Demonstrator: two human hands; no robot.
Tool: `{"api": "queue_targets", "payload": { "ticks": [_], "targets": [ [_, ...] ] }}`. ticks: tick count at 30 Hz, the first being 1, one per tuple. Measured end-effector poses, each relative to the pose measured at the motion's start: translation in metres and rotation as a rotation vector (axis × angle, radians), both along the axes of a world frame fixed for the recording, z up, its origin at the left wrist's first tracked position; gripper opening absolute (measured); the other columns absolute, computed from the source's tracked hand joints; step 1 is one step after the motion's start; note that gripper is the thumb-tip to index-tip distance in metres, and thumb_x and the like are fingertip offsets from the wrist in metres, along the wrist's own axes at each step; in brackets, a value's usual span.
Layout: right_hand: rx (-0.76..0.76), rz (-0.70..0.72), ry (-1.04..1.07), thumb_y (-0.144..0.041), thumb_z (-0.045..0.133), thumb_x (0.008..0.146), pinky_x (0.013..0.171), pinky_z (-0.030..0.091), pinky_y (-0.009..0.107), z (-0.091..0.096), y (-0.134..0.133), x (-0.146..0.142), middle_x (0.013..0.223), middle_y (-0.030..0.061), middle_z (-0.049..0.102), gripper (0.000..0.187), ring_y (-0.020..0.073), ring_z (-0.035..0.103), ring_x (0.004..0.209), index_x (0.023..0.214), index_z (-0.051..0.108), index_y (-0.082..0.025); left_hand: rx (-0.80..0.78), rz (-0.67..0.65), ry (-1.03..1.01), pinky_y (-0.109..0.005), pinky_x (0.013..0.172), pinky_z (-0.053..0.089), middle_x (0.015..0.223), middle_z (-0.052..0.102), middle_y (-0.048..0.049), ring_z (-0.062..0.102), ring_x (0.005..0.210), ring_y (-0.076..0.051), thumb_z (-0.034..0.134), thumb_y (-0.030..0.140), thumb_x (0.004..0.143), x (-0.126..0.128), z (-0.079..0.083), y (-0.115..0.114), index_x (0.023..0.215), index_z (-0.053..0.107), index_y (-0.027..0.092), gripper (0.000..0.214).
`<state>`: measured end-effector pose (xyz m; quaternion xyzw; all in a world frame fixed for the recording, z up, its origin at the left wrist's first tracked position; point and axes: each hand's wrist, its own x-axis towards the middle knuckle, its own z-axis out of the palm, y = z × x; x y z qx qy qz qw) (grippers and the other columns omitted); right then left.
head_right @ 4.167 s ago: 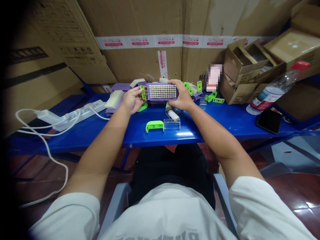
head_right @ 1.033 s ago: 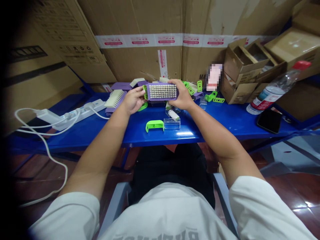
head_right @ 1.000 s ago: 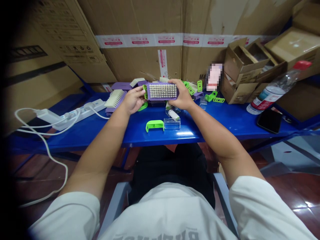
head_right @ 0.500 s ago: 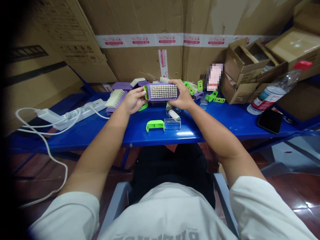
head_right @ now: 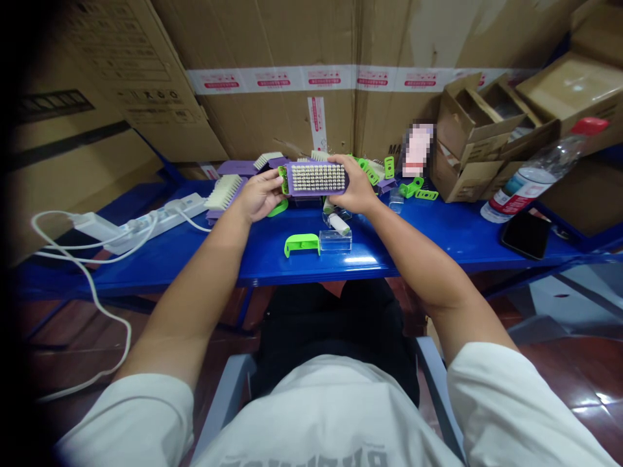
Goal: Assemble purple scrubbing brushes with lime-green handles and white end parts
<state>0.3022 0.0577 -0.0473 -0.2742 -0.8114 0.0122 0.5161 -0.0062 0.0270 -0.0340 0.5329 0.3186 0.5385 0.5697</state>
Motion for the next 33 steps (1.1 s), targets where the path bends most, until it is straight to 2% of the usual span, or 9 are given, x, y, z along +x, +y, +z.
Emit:
{"api": "queue_targets", "payload": {
  "ticks": [8,13,22,28,33],
  "targets": [
    [-0.015,-0.004,-0.003,-0.029,0.08,0.057,0.126,0.059,0.068,-0.001,0.002,0.002,0.147,0.0125,0.083,0.089,0.0452,0.077,0.138,0.145,0.068,-0.028,0.035,-0.019,0.011,-0.047,0.121,0.069,0.129,0.093,-0.0109,0.087,0.129,-0.029,0.094,0.022,0.096,0.001,0.002,-0.002,0.13,0.091,0.02,0.034],
    [0.014,-0.009,0.02,-0.027,0.08,0.056,0.122,0.062,0.067,-0.001,0.0,0.001,0.142,0.0135,0.084,0.087,0.0444,0.079,0.133,0.143,0.071,-0.026,0.08,-0.039,0.021,-0.048,0.122,0.069,0.135,0.092,-0.0133,0.085,0.137,-0.032,0.099,0.028,0.094,0.001,0.003,-0.004,0.127,0.092,0.019,0.035],
    [-0.031,-0.019,0.024,-0.029,0.081,0.056,0.125,0.06,0.07,-0.001,0.0,0.001,0.143,0.0126,0.084,0.088,0.0458,0.078,0.136,0.143,0.07,-0.028,0.099,-0.012,0.033,-0.051,0.127,0.066,0.14,0.09,-0.0141,0.082,0.143,-0.034,0.1,0.028,0.094,0.001,0.003,-0.005,0.127,0.092,0.019,0.035],
    [-0.023,-0.002,0.01,-0.032,0.085,0.058,0.126,0.061,0.069,0.002,0.003,0.005,0.145,0.0129,0.084,0.086,0.0458,0.077,0.137,0.142,0.069,-0.028,0.103,0.01,0.093,-0.049,0.126,0.065,0.136,0.091,-0.0133,0.081,0.142,-0.034,0.101,0.025,0.091,0.005,0.0,-0.005,0.124,0.094,0.019,0.035],
    [0.012,0.022,0.043,-0.035,0.086,0.062,0.125,0.061,0.068,0.003,0.006,0.01,0.145,0.0116,0.082,0.086,0.0438,0.077,0.137,0.146,0.068,-0.029,0.145,0.037,0.074,-0.043,0.118,0.067,0.14,0.091,-0.0114,0.083,0.136,-0.03,0.095,0.027,0.097,0.015,-0.005,-0.004,0.126,0.093,0.02,0.03]
  ]
}}
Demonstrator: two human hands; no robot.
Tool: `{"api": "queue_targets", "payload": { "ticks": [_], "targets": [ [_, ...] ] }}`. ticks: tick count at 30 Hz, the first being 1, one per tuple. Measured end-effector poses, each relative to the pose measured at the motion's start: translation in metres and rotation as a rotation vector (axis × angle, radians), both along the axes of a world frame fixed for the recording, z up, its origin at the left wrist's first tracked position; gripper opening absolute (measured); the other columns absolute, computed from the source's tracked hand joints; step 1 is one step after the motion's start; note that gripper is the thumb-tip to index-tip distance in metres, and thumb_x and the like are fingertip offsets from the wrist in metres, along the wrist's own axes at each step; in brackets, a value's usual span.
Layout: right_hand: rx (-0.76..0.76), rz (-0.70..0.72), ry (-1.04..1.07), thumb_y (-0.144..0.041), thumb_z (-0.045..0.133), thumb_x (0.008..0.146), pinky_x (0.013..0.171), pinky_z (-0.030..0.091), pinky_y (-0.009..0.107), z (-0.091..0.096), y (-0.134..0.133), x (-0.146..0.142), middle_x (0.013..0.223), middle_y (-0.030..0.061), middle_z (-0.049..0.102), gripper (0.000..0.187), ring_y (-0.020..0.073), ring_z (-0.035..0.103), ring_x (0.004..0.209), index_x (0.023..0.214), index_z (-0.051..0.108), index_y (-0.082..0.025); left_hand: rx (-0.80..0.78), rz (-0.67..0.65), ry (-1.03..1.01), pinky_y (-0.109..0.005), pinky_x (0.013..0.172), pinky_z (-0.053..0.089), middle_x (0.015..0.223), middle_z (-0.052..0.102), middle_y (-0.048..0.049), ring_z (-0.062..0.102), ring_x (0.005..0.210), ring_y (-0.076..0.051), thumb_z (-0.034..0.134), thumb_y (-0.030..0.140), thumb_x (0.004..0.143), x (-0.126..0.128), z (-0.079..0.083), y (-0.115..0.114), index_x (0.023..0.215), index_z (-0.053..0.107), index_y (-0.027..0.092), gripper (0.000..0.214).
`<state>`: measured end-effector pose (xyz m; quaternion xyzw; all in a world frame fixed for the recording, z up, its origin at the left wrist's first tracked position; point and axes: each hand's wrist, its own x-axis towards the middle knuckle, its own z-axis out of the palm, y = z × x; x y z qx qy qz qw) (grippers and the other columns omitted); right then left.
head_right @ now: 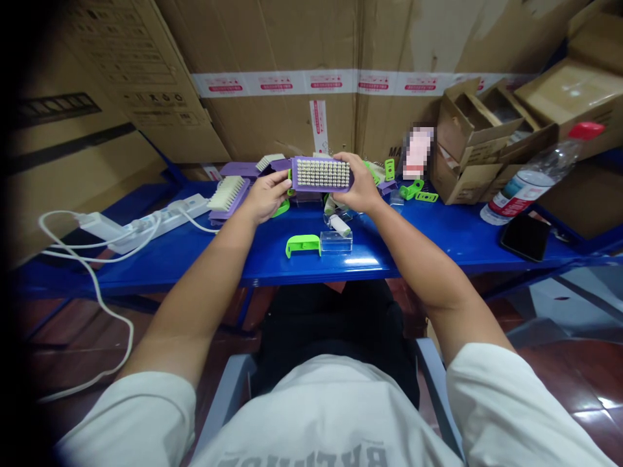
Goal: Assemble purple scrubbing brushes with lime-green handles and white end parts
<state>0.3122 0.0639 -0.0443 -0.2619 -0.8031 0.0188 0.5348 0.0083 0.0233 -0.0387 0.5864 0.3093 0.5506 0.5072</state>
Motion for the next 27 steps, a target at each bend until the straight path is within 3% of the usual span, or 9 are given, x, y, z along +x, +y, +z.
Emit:
{"api": "queue_targets", "payload": {
  "ticks": [9,17,27],
  "targets": [
    [-0.034,-0.006,-0.023,-0.039,0.095,0.064,0.127,0.06,0.069,-0.001,-0.001,-0.002,0.145,0.0113,0.081,0.085,0.044,0.075,0.137,0.145,0.069,-0.029,0.084,0.094,0.029,-0.041,0.122,0.065,0.143,0.09,-0.0107,0.082,0.137,-0.028,0.092,0.03,0.097,-0.004,-0.005,0.01,0.136,0.089,0.019,0.041],
    [-0.032,0.03,-0.016,-0.035,0.09,0.063,0.127,0.06,0.068,-0.002,0.001,-0.001,0.146,0.0114,0.081,0.086,0.043,0.075,0.137,0.146,0.069,-0.028,0.196,0.074,0.069,-0.05,0.129,0.062,0.147,0.088,-0.013,0.082,0.14,-0.034,0.104,0.052,0.085,-0.012,-0.017,0.031,0.143,0.086,0.02,0.068],
    [-0.021,0.049,-0.054,-0.034,0.087,0.066,0.128,0.058,0.068,-0.004,0.003,-0.001,0.15,0.0103,0.078,0.087,0.0425,0.074,0.14,0.15,0.065,-0.03,0.207,0.068,0.053,-0.051,0.133,0.058,0.143,0.09,-0.0123,0.082,0.139,-0.033,0.103,0.054,0.086,-0.012,-0.016,0.029,0.136,0.09,0.02,0.061]
  ]
}}
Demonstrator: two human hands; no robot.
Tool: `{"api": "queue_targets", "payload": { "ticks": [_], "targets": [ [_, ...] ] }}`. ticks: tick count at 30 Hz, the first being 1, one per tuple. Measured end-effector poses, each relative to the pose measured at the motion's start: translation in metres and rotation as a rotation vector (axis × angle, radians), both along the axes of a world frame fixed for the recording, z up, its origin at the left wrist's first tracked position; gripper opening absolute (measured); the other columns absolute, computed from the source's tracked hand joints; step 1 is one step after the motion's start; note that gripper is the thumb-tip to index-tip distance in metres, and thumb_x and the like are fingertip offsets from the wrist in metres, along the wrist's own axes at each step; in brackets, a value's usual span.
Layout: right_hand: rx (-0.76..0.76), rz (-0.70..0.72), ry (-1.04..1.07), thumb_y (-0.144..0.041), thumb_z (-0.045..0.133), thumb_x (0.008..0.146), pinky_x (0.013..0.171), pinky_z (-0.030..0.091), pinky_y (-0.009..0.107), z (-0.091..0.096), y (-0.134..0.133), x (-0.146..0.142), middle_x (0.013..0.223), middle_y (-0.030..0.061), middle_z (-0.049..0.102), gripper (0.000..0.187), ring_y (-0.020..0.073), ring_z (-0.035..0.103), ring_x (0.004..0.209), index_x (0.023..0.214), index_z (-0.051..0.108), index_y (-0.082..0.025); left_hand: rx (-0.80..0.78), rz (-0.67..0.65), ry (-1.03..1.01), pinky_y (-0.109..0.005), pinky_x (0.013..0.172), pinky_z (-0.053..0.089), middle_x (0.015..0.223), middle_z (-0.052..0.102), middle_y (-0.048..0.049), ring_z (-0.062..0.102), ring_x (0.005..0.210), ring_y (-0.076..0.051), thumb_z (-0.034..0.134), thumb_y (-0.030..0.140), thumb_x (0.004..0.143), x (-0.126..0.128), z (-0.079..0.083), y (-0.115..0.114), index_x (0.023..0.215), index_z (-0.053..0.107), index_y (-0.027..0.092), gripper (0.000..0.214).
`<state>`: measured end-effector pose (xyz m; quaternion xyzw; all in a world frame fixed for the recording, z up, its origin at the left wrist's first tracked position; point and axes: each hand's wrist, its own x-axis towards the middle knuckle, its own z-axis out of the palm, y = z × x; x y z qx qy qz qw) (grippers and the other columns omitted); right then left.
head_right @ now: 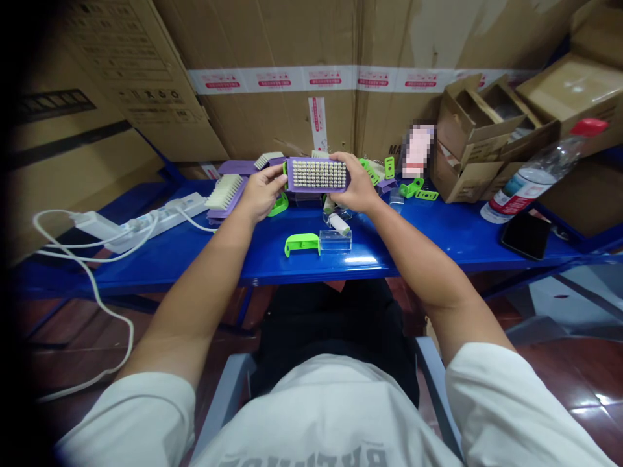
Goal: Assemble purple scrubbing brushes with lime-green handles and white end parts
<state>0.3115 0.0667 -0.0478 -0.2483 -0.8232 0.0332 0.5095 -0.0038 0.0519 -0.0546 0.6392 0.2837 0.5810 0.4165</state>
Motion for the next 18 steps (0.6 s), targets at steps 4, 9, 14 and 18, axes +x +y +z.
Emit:
{"api": "queue_targets", "payload": {
  "ticks": [4,9,14,18],
  "targets": [
    [0.018,0.015,-0.011,-0.034,0.087,0.068,0.126,0.059,0.067,-0.0005,0.0019,0.0016,0.151,0.0103,0.078,0.087,0.0419,0.074,0.14,0.152,0.064,-0.03,-0.027,-0.002,-0.026,-0.049,0.13,0.06,0.139,0.091,-0.0106,0.083,0.136,-0.031,0.105,0.051,0.085,0.0009,-0.001,0.0019,0.133,0.09,0.021,0.058],
    [0.027,0.032,-0.018,-0.035,0.09,0.069,0.128,0.057,0.068,0.001,0.0008,0.0013,0.151,0.0099,0.076,0.086,0.0427,0.072,0.142,0.151,0.065,-0.03,-0.07,-0.014,-0.047,-0.045,0.117,0.066,0.134,0.091,-0.011,0.085,0.126,-0.029,0.103,0.052,0.087,0.0012,-0.0016,0.0021,0.133,0.089,0.02,0.058],
    [0.035,0.026,-0.024,-0.029,0.085,0.066,0.127,0.058,0.067,0.0,0.0014,0.0009,0.15,0.01,0.077,0.089,0.0424,0.073,0.141,0.152,0.064,-0.03,-0.089,0.002,-0.053,-0.04,0.108,0.067,0.129,0.091,-0.0107,0.085,0.12,-0.027,0.103,0.051,0.088,-0.0006,-0.0022,0.0021,0.134,0.088,0.02,0.057],
    [0.029,0.026,-0.03,-0.031,0.086,0.065,0.128,0.058,0.067,-0.0002,0.0029,0.0019,0.152,0.0111,0.076,0.089,0.0429,0.073,0.142,0.152,0.064,-0.029,-0.087,-0.021,-0.078,-0.039,0.105,0.067,0.127,0.091,-0.0099,0.085,0.117,-0.026,0.107,0.055,0.084,-0.0002,-0.0035,0.0034,0.13,0.089,0.021,0.06]
  ]
}}
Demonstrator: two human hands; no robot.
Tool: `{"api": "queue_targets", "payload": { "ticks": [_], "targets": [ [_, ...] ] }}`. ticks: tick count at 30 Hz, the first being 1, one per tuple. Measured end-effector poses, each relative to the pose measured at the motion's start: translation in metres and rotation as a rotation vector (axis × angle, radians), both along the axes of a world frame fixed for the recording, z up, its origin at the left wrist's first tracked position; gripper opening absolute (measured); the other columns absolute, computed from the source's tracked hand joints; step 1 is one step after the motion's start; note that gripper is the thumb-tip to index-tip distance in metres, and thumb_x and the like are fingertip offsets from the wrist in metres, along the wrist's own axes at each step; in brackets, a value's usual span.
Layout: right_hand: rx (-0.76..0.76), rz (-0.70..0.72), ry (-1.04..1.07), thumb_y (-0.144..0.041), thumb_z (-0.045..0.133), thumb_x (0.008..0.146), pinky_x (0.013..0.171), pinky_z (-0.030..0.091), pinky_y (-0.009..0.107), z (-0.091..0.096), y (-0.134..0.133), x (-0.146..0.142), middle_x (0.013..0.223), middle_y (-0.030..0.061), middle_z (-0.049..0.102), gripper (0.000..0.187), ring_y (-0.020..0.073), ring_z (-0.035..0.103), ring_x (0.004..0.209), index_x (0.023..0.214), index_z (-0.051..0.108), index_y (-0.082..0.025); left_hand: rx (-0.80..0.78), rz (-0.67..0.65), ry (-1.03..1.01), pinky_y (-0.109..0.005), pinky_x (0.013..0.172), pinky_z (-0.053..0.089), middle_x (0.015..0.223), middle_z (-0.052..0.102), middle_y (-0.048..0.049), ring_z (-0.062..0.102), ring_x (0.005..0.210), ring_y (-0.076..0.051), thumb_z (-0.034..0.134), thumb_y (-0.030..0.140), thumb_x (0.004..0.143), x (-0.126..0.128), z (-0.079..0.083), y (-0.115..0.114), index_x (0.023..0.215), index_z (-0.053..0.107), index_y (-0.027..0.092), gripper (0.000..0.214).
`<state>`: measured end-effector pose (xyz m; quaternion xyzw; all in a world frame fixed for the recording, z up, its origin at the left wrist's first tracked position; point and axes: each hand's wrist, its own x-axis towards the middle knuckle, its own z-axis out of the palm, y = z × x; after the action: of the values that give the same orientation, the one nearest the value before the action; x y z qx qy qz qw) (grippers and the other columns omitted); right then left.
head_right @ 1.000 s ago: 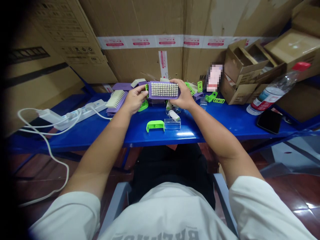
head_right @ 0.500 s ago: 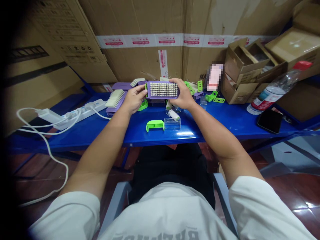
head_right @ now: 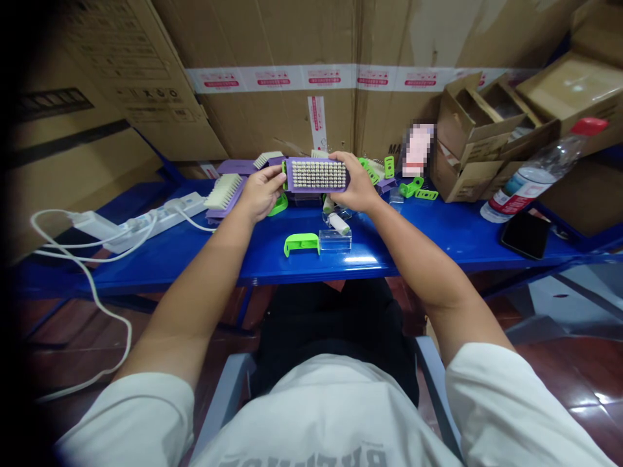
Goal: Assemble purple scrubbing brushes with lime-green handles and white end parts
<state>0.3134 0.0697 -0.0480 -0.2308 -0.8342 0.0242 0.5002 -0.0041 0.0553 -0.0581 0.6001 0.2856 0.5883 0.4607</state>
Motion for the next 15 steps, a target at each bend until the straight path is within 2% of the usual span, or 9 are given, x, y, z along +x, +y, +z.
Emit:
{"api": "queue_targets", "payload": {
  "ticks": [3,7,11,15],
  "targets": [
    [-0.016,0.0,0.003,-0.037,0.089,0.067,0.129,0.057,0.068,0.0005,0.0001,0.0,0.153,0.0115,0.076,0.089,0.0431,0.072,0.143,0.152,0.064,-0.029,0.008,-0.012,-0.021,-0.039,0.102,0.068,0.126,0.091,-0.0096,0.085,0.113,-0.026,0.109,0.059,0.079,0.0008,-0.0001,0.0004,0.128,0.089,0.021,0.065],
    [-0.03,-0.017,0.002,-0.045,0.092,0.07,0.13,0.055,0.068,0.001,-0.0002,-0.0009,0.152,0.0109,0.076,0.088,0.043,0.071,0.144,0.151,0.063,-0.03,-0.008,-0.006,-0.011,-0.042,0.108,0.069,0.128,0.091,-0.01,0.085,0.119,-0.027,0.108,0.056,0.083,0.0013,0.0023,-0.0017,0.13,0.088,0.021,0.062],
    [-0.031,-0.023,-0.019,-0.043,0.09,0.069,0.131,0.055,0.068,0.0019,-0.0009,-0.001,0.154,0.0115,0.075,0.089,0.0433,0.071,0.146,0.152,0.061,-0.03,-0.03,0.002,-0.002,-0.044,0.113,0.068,0.13,0.091,-0.0105,0.085,0.124,-0.029,0.106,0.053,0.087,0.0014,0.0048,-0.0048,0.132,0.087,0.021,0.058],
    [-0.028,-0.034,-0.021,-0.038,0.086,0.066,0.13,0.055,0.068,0.0039,-0.0041,-0.0023,0.153,0.0117,0.076,0.089,0.0436,0.071,0.145,0.151,0.062,-0.03,-0.039,-0.008,-0.015,-0.044,0.113,0.068,0.129,0.091,-0.0103,0.085,0.124,-0.029,0.108,0.053,0.084,0.0022,0.0066,-0.0077,0.127,0.087,0.021,0.058]
  ]
}}
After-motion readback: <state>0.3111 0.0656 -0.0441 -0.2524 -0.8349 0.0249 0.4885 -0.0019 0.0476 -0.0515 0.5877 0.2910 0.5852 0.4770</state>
